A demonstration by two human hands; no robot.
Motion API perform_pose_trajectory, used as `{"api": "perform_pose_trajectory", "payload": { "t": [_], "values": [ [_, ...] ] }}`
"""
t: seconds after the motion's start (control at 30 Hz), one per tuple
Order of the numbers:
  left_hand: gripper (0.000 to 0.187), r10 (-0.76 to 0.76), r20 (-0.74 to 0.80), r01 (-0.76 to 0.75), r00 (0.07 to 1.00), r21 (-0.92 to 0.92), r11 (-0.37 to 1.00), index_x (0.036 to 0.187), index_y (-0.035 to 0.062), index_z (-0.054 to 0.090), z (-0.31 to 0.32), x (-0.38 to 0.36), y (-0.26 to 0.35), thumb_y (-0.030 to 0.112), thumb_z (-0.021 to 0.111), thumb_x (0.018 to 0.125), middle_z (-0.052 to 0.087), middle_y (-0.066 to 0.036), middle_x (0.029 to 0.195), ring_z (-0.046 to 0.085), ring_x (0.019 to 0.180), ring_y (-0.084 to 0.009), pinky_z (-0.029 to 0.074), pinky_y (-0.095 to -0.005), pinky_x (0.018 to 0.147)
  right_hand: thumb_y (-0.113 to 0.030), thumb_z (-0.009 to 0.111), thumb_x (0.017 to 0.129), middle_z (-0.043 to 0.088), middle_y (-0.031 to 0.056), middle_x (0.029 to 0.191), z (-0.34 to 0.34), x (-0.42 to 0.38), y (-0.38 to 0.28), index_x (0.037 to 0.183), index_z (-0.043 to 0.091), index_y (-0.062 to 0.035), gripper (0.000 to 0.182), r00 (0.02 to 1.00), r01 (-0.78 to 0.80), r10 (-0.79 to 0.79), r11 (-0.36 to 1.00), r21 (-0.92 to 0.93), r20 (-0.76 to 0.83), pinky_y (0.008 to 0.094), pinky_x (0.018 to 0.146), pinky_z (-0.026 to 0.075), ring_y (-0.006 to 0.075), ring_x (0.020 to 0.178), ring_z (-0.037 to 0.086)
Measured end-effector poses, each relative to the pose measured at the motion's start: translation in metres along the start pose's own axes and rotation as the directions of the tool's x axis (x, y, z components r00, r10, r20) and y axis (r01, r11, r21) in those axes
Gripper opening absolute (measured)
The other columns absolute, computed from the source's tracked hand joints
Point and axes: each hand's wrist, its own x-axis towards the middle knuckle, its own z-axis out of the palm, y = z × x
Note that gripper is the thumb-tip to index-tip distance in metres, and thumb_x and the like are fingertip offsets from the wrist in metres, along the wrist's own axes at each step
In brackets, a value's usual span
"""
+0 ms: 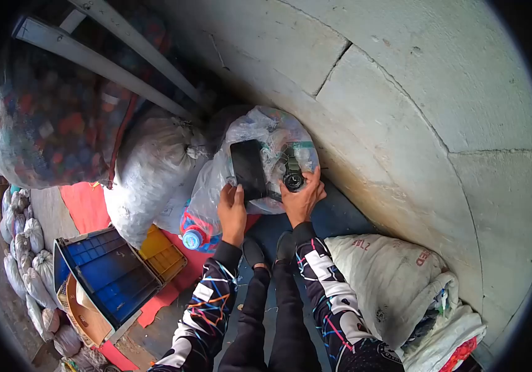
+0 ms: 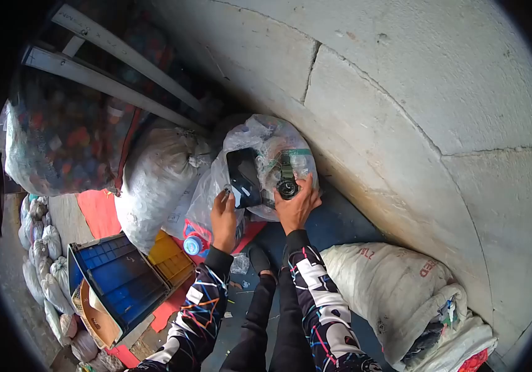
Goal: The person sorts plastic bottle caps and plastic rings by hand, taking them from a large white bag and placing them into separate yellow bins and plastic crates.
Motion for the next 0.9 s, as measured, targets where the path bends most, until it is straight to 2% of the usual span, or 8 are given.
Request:
{"api": "perform_pose_trajectory", "payload": {
  "t": [0.17,0.27,0.37,0.47,0.67,0.77,0.8,0.9],
  "values": [
    [0.047,0.065,-0.075,-0.067,0.995,-0.029,0.997,0.128,-0.0064,0.042,-0.005,-0.017,-0.018,0.023,0.054,0.093,0.056,-0.021,0.120,0.054,0.112,-0.0225,0.040,-0.0302,0.096,-0.019,0.084,0.058,0.056,0.0042,0.101,0.001,0.005,-0.007,0.138,0.022,-0.0003,0.102,1.000,-0.011,0.010,1.000,0.020,0.023,0.0473,0.090,0.027,0.0300,0.103,0.047],
    [0.046,-0.017,-0.077,0.010,0.997,-0.095,0.995,0.127,-0.0066,0.042,-0.005,-0.030,-0.017,0.022,0.053,0.094,0.055,-0.020,0.122,0.054,0.113,-0.0215,0.039,-0.0296,0.096,-0.022,0.084,0.057,0.055,0.0065,0.103,-0.001,0.007,-0.004,0.138,0.023,0.0009,0.104,0.998,-0.031,0.032,0.999,-0.013,0.051,0.0446,0.090,0.027,0.0285,0.100,0.046],
    [0.045,-0.003,-0.049,-0.001,0.999,-0.089,0.996,0.127,-0.0063,0.042,-0.010,-0.036,-0.022,0.022,0.052,0.094,0.055,-0.019,0.122,0.053,0.113,-0.0206,0.039,-0.0291,0.096,-0.024,0.085,0.056,0.053,0.0085,0.106,-0.006,0.008,-0.002,0.139,0.019,0.0013,0.109,0.995,-0.031,0.037,0.997,-0.064,0.093,0.0447,0.089,0.028,0.0295,0.102,0.045],
    [0.049,-0.054,-0.032,0.050,0.998,-0.092,0.995,0.129,-0.0051,0.042,-0.018,-0.045,-0.025,0.025,0.055,0.093,0.054,-0.017,0.123,0.051,0.114,-0.0212,0.038,-0.0295,0.096,-0.026,0.086,0.056,0.051,0.0112,0.113,-0.005,0.005,-0.003,0.141,0.014,0.0015,0.115,0.995,-0.004,0.011,0.998,-0.066,0.099,0.0459,0.091,0.027,0.0312,0.106,0.043],
    [0.045,-0.047,-0.028,0.046,0.998,-0.036,0.998,0.127,-0.0058,0.043,-0.035,-0.068,-0.040,0.023,0.054,0.093,0.058,-0.016,0.117,0.055,0.108,-0.0196,0.041,-0.0289,0.094,-0.028,0.086,0.055,0.044,0.0154,0.127,-0.016,0.000,-0.011,0.141,0.010,0.0031,0.118,0.998,-0.027,0.030,0.998,-0.053,0.061,0.0491,0.095,0.025,0.0356,0.116,0.037],
    [0.047,-0.025,-0.049,0.026,0.998,0.006,1.000,0.125,-0.0056,0.045,-0.041,-0.081,-0.056,0.026,0.057,0.092,0.060,-0.016,0.112,0.057,0.103,-0.0194,0.043,-0.0293,0.089,-0.029,0.085,0.056,0.043,0.0168,0.128,-0.036,-0.020,-0.012,0.141,0.010,0.0034,0.118,0.996,-0.074,0.074,0.997,0.000,0.056,0.0492,0.097,0.024,0.0371,0.118,0.035],
    [0.046,-0.024,-0.036,0.025,0.999,0.024,0.999,0.123,-0.0055,0.047,-0.042,-0.086,-0.057,0.026,0.057,0.091,0.060,-0.016,0.111,0.057,0.102,-0.0194,0.043,-0.0295,0.088,-0.034,0.083,0.059,0.038,0.0195,0.132,-0.044,-0.029,-0.010,0.142,0.011,0.0031,0.116,0.998,-0.041,0.040,0.999,0.022,0.051,0.0516,0.097,0.024,0.0386,0.120,0.035],
    [0.043,0.004,0.004,-0.004,1.000,0.082,0.997,0.118,-0.0047,0.052,-0.047,-0.107,-0.058,0.027,0.059,0.089,0.062,-0.015,0.106,0.059,0.097,-0.0194,0.045,-0.0301,0.085,-0.035,0.081,0.060,0.039,0.0193,0.131,-0.084,-0.062,-0.010,0.142,0.011,0.0028,0.114,0.995,-0.078,0.076,0.996,0.033,0.060,0.0516,0.097,0.023,0.0386,0.120,0.035]
  ]
}}
